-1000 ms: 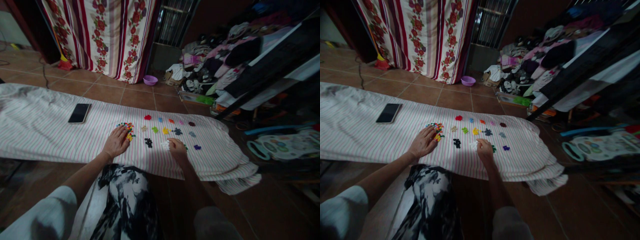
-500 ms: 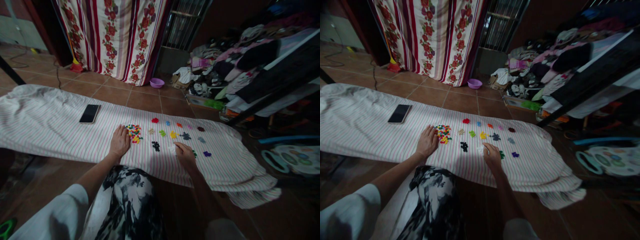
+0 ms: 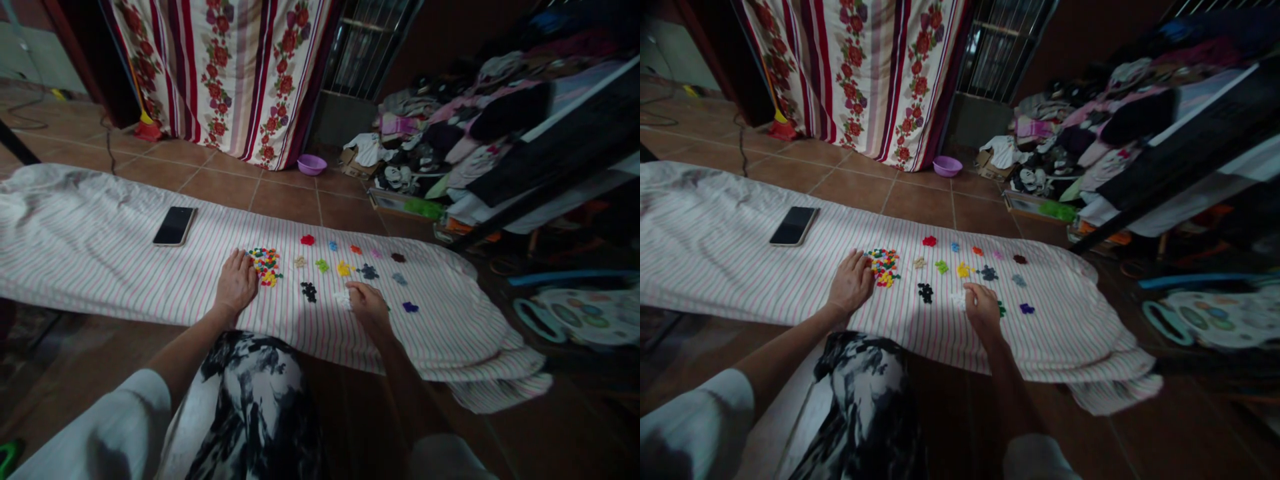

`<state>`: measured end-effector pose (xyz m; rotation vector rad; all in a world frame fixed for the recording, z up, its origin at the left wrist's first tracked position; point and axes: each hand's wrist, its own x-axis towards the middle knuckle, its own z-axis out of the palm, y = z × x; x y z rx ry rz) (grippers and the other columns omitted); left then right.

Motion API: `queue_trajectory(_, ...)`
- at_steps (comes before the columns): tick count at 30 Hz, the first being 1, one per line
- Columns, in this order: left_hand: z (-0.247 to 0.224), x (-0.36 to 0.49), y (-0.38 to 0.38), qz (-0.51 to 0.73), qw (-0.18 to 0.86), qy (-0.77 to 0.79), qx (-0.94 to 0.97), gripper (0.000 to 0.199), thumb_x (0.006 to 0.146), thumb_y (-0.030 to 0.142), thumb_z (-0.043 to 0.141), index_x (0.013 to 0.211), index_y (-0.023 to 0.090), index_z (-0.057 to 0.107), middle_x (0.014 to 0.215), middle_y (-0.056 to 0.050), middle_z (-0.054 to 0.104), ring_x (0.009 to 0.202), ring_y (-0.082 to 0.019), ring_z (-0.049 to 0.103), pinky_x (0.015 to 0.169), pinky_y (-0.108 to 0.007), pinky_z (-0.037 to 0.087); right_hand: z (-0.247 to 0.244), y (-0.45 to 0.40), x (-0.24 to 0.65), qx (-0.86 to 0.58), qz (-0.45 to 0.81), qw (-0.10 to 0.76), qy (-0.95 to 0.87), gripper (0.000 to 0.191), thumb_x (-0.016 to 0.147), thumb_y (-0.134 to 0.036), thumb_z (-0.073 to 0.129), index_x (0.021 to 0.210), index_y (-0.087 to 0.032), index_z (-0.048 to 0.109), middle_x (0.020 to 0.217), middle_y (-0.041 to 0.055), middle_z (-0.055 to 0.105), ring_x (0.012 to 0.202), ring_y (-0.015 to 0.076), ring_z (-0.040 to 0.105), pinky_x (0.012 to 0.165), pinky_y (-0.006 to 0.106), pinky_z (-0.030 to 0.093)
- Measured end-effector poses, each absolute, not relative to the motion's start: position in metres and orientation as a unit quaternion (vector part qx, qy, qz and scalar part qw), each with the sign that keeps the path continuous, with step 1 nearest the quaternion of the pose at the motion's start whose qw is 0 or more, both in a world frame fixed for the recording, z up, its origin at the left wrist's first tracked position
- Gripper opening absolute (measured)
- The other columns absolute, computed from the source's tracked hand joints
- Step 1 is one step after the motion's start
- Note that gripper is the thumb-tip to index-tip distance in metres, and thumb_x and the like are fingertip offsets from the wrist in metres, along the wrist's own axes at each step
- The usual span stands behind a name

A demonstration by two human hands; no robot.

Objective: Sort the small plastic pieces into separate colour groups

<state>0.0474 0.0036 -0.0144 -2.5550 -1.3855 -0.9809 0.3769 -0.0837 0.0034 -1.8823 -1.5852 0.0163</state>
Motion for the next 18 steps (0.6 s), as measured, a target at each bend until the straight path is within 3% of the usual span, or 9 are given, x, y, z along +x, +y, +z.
queue_trajectory(9,-0.024,0.051,0.005,-0.355,0.046,-0.525,-0.772,0.042,0.094,0.025,0.03,0.129,0.008,0.046,0.134,-0.023,0.053,0.143,-0.036,0.029,0.108,-0.063,0.033,0.041,-0.03,0.294,-0.589,0.063,0.314,-0.742,0.027,0.088,-0.022,0.046,0.093,-0.022,0.073,0.101,0.0061,0.071,0.1,0.0214,0.058,0.096,0.037,0.042)
queue_trajectory(18,-0.02,0.055,0.004,-0.285,0.041,-0.596,-0.749,0.04,0.092,0.025,0.034,0.122,0.006,0.052,0.137,-0.024,0.052,0.143,-0.036,0.029,0.112,-0.058,0.029,0.039,0.034,0.211,-0.577,0.081,0.211,-0.785,0.027,0.093,-0.021,0.049,0.102,-0.022,0.075,0.099,0.0067,0.066,0.103,0.0217,0.048,0.093,0.032,0.04)
